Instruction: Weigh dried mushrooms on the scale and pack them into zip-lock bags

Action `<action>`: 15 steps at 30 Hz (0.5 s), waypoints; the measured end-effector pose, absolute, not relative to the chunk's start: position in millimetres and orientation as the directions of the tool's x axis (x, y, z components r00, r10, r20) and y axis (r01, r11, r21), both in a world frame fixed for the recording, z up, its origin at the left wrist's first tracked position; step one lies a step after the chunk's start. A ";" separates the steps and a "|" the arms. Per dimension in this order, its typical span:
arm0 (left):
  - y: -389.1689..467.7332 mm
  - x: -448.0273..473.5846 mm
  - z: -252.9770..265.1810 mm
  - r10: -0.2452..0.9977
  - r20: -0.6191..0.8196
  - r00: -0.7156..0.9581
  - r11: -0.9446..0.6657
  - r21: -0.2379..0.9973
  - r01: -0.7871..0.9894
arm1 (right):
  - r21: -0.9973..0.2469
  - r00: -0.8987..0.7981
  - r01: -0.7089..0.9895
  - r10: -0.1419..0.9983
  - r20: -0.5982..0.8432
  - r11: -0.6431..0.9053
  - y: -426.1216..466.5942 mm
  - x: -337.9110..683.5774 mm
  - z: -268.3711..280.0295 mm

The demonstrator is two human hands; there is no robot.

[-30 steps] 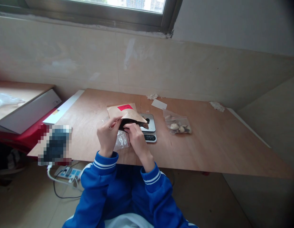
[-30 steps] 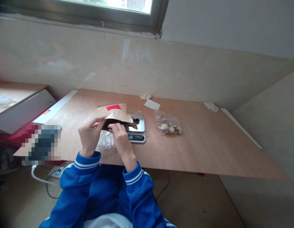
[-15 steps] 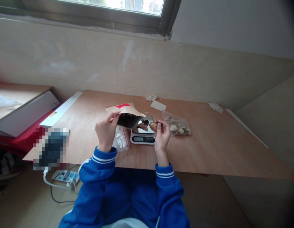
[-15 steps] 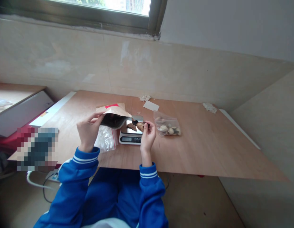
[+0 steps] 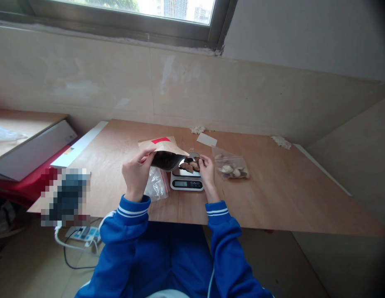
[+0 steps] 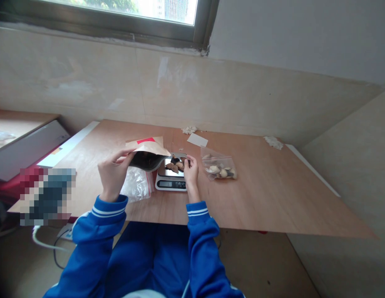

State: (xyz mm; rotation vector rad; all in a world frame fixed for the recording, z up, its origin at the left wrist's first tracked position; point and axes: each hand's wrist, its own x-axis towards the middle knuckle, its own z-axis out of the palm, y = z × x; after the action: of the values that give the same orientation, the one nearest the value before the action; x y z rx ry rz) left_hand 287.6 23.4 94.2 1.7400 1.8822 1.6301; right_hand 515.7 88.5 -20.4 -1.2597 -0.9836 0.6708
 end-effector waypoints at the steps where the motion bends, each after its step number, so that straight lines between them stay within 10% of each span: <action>1: 23.9 287.2 94.3 0.763 0.549 -0.341 -0.230 0.724 0.650 | -0.975 0.435 0.097 0.873 0.222 0.199 89.7 516.0 -21.8; 15: 25.9 284.7 95.6 0.770 0.545 -0.333 -0.223 0.718 0.659 | -0.952 0.349 0.152 0.887 0.302 0.265 123.0 532.3 -22.5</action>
State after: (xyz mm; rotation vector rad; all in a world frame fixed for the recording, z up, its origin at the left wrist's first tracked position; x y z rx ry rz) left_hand 284.7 25.9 95.6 1.7490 1.8883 1.6119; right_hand 532.3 123.0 -22.5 -1.2169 -1.1222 0.6727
